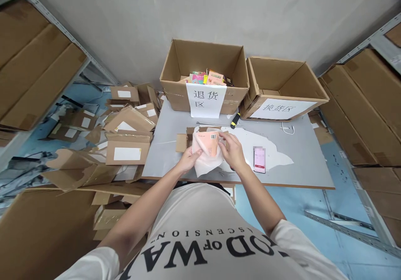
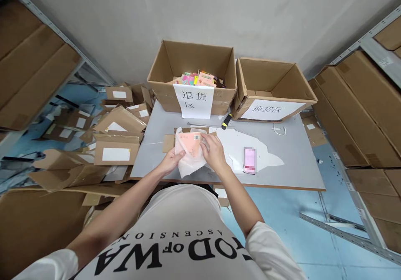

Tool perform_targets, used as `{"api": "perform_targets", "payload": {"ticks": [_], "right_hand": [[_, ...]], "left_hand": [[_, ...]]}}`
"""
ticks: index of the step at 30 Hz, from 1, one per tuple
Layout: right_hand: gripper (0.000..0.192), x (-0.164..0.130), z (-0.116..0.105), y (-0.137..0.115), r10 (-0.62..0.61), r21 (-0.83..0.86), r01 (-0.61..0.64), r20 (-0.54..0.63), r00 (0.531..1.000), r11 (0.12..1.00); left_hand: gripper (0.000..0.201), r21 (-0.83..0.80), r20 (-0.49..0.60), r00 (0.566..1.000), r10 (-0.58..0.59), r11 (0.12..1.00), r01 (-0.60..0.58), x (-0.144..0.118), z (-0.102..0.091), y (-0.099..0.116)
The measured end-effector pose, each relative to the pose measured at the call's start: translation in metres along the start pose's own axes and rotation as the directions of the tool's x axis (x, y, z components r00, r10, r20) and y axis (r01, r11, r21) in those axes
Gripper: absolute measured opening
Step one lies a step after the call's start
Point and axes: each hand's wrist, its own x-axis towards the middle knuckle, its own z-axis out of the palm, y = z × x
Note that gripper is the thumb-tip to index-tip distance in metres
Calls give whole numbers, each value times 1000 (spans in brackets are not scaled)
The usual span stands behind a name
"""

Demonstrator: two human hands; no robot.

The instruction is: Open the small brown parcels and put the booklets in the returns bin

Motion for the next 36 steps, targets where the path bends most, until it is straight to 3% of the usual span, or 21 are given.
{"api": "perform_targets", "payload": {"ticks": [3,7,11,16,20,24,30,33,36], "right_hand": [[43,21,-6,-3,11,-117,9,166,986,993],[32,35,-4,12,99,-139,-65,254,962,988],[27,40,-1,30,175,69,-218,389,904,973],[34,43,5,35,181,344,-409,537,824,845],[39,45,11,28,211,412,-465,528,823,784],[41,50,14,25,241,482,-504,507,827,717],[39,65,3,42,241,611,-397,323,915,685],[38,71,-2,53,290,654,-372,234,928,659],[37,72,-4,61,306,689,-371,223,926,623]], "left_hand": [[53,25,79,996,-35,999,34,0,-3,-1],[54,30,125,989,-81,997,78,-2,-7,-1],[53,24,127,986,-110,994,107,-3,-11,0],[55,20,89,986,-139,990,137,-2,-16,13],[56,92,0,988,-154,984,153,-2,-30,28],[54,160,-71,984,-163,972,172,0,-56,44],[47,172,-224,970,-92,976,132,16,-107,68],[47,158,-383,924,-19,984,86,25,-136,76],[48,237,-539,840,62,968,80,33,-168,83]]}}
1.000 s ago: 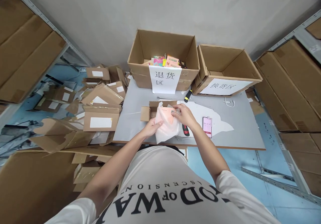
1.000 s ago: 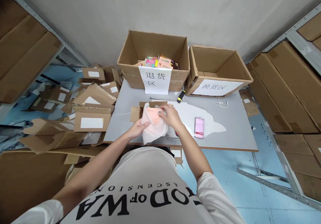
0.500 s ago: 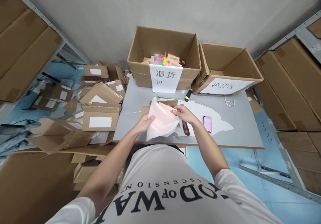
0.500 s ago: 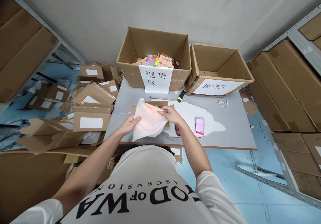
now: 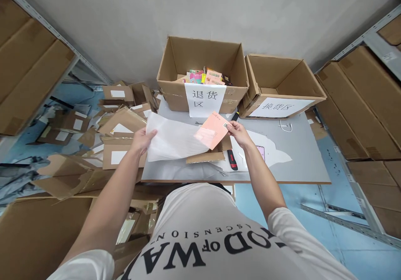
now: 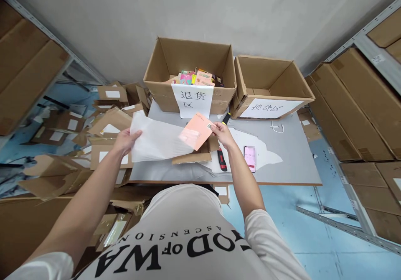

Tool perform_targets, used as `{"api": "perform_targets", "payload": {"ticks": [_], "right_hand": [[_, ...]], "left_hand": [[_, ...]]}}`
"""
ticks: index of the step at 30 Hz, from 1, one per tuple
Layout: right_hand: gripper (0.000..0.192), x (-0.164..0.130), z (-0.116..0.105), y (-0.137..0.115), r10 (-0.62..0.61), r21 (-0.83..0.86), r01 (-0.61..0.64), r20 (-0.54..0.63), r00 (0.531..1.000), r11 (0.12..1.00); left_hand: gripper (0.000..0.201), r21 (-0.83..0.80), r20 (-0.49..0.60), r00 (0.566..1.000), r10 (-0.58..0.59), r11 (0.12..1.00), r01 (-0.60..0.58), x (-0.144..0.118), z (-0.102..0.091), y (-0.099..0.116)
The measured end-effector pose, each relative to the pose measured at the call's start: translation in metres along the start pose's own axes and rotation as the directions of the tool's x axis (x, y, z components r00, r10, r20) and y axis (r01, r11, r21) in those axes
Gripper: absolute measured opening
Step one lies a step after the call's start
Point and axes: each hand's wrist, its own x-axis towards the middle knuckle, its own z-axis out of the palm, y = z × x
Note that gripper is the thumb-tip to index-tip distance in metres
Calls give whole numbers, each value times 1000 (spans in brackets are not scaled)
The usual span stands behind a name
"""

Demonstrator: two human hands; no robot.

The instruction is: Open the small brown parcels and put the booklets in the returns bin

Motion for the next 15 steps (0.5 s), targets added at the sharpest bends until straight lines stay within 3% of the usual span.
{"api": "perform_targets", "payload": {"ticks": [4,7,10,12,14,15], "right_hand": [[37,-2,-3,4,13,16,-13,-10,1000,1000],[38,-4,-2,4,26,19,-25,-30,999,1000],[39,-5,-2,2,25,6,-25,-41,999,1000],[39,-6,-2,-1,-7,-18,6,-65,998,1000],[37,-7,0,-6,-71,-43,67,-102,992,997],[36,-8,2,-8,-112,-54,106,-119,986,993]], "left_hand": [[76,214,-223,955,193,966,-145,24,-23,2],[85,412,-239,912,334,885,-216,25,-21,10],[82,424,-140,902,408,848,-317,7,3,23],[79,221,-34,924,381,905,-365,-15,27,32],[70,-34,184,960,210,978,-207,-41,53,39],[65,-125,341,935,102,990,-63,-53,66,42]]}}
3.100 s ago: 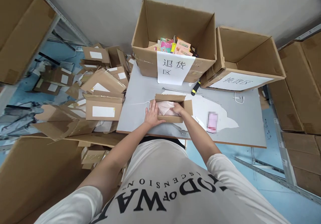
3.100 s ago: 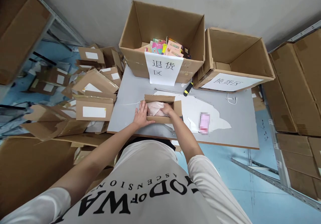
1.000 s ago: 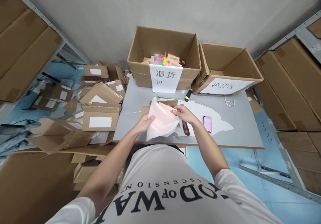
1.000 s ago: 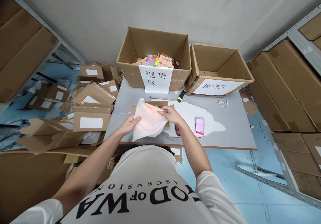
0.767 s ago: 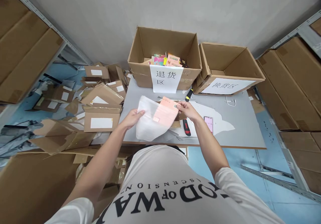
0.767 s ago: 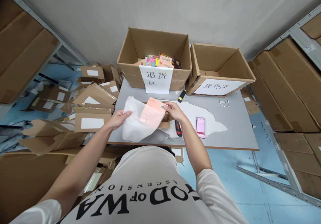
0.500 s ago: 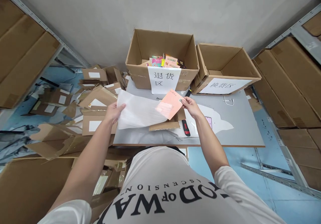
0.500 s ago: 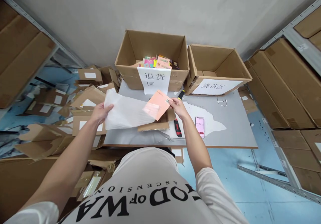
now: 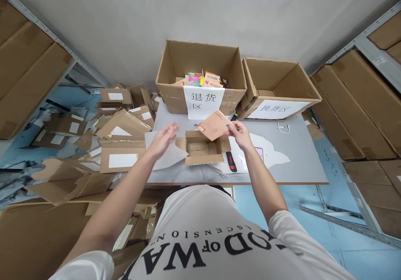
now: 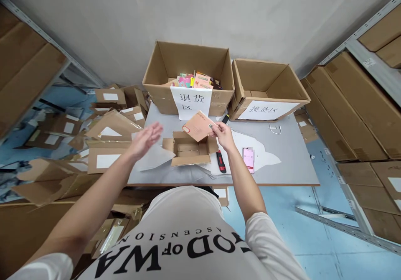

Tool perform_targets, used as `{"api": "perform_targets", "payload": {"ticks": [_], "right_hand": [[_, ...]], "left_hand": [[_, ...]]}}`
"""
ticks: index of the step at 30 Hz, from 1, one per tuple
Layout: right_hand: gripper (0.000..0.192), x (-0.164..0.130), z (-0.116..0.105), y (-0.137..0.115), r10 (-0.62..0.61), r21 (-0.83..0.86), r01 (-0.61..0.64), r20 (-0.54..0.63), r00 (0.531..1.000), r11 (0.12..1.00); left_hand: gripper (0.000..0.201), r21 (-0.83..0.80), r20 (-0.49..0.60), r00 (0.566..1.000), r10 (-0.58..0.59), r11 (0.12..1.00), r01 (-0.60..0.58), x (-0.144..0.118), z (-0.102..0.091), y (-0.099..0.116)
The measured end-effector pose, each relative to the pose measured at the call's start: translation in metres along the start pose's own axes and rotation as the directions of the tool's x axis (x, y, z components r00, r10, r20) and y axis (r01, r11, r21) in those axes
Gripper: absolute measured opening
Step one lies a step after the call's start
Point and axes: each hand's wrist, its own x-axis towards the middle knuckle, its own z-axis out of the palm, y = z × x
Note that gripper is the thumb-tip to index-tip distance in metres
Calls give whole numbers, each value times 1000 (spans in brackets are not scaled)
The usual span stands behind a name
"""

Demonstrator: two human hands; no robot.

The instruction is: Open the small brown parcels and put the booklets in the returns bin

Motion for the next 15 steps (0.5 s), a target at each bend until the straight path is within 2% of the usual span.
{"api": "perform_targets", "payload": {"ticks": [2,3,6,9,11,12,15], "right_hand": [[34,-5,5,-5,-89,-25,88,-28,996,996],[33,-9,8,-6,-139,-50,137,-37,990,989],[28,-26,17,-8,-304,-168,297,-17,952,940],[26,-48,24,-2,-376,-244,392,108,920,887],[33,-62,29,4,-342,-221,376,180,922,900],[39,-68,31,8,-312,-180,341,171,935,923],[60,-80,39,20,-141,21,140,13,990,990]], "left_hand": [[61,-177,229,962,-147,966,190,-10,29,3],[57,-230,285,942,-174,942,244,-13,41,4],[50,-357,316,924,-214,876,324,-14,67,7],[35,-413,286,946,-155,870,268,-13,78,4],[33,-424,270,957,-103,880,214,-16,79,-2],[35,-423,276,957,-90,883,205,-18,78,-6],[42,-390,344,933,-104,888,243,-28,71,-21]]}}
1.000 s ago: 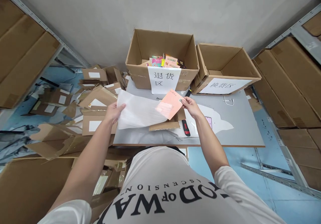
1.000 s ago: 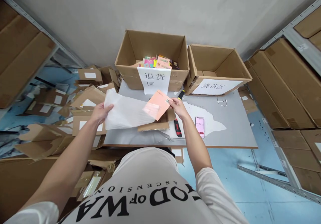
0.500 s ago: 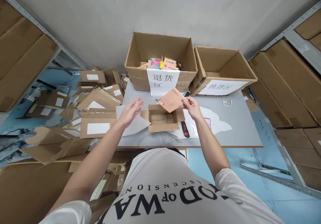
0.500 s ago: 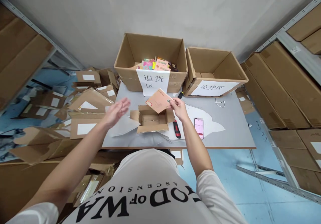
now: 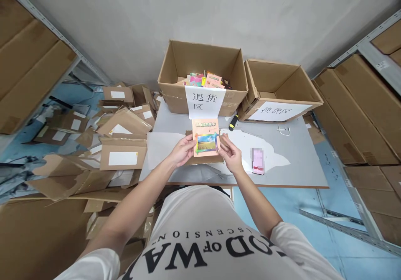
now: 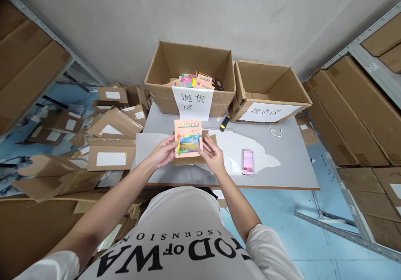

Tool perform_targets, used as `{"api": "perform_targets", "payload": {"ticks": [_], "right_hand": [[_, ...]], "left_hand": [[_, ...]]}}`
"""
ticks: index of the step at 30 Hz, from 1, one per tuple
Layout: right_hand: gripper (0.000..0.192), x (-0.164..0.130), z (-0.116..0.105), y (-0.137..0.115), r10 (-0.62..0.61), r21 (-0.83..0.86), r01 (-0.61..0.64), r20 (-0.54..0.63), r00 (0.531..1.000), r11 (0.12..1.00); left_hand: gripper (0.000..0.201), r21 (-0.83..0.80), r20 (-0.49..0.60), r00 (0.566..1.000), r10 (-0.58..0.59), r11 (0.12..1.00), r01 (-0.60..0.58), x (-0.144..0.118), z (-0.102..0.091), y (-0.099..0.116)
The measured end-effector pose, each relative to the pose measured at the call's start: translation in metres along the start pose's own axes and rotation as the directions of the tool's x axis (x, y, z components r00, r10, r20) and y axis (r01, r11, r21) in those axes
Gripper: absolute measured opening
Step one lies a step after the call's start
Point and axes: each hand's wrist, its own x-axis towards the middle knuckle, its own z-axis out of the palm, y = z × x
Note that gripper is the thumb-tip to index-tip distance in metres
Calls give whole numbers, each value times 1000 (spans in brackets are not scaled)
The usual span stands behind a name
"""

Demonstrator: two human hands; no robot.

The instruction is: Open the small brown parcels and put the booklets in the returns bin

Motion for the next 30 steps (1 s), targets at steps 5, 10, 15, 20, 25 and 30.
{"api": "perform_targets", "payload": {"ticks": [5,10,15,20,25,30], "right_hand": [[65,-9,6,13,352,200,-343,-11,936,918],[54,-13,3,15,406,213,-397,2,914,893],[51,-11,3,12,407,256,-390,-16,913,885],[51,-7,-4,8,410,283,-380,-52,911,881],[48,-6,-12,7,419,283,-395,-27,907,874],[46,-7,-11,2,396,243,-392,33,917,887]], "left_hand": [[47,6,75,996,-50,999,50,-11,-12,-21],[50,16,77,995,-66,998,64,-13,-11,-26],[45,39,27,998,-49,998,47,-10,-9,-23],[45,-73,-24,999,-41,997,39,-8,-18,-15],[71,-171,91,992,-93,979,107,-10,-28,-8],[85,-181,202,977,-65,978,103,-13,-25,-10]]}}
